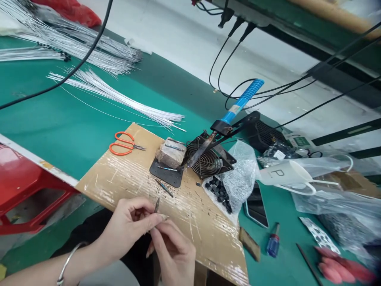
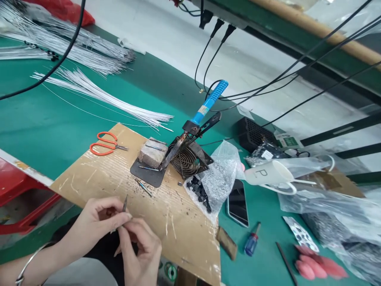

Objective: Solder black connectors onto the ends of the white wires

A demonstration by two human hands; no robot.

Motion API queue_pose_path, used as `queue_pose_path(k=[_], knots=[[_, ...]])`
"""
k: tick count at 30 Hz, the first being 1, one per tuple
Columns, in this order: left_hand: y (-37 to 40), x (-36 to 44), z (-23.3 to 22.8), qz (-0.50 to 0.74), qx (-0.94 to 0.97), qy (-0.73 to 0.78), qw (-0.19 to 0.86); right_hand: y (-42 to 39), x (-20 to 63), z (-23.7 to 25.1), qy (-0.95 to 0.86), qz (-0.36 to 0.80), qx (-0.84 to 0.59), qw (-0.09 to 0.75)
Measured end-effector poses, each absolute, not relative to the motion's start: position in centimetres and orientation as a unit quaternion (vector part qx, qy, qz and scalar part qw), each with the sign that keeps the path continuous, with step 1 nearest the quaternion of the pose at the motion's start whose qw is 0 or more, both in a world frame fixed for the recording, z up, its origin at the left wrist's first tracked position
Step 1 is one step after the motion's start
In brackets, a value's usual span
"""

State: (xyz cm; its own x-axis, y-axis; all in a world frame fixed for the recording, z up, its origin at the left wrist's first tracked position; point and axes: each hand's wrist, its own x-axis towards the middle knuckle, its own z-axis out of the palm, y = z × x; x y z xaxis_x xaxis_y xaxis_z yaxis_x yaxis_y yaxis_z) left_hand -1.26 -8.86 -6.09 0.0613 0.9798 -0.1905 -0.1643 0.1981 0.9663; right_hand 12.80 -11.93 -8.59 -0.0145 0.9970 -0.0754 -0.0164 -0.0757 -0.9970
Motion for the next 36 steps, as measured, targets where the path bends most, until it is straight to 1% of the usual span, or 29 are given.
queue_pose_path(k=[6, 11, 19, 27, 36], knots=[[-9.0, -1.4, -6.4, 0.476, 0.413, 0.496, 0.597, -12.1, 12.8, -9.3, -0.522, 0.492, -0.524, 0.46], [-9.2, -1.5, -6.3, 0.467, 0.428, 0.475, 0.611, -12.2, 12.7, -9.4, -0.527, 0.468, -0.518, 0.485], [-9.1, -1.9, -6.5, 0.44, 0.478, 0.455, 0.609, -12.4, 12.5, -9.8, -0.502, 0.471, -0.508, 0.518], [-9.3, -2.4, -6.5, 0.424, 0.497, 0.445, 0.613, -12.3, 12.3, -9.2, -0.495, 0.473, -0.511, 0.52], [-9.6, -2.7, -6.9, 0.449, 0.528, 0.429, 0.58, -12.2, 12.3, -9.2, -0.509, 0.465, -0.508, 0.516]])
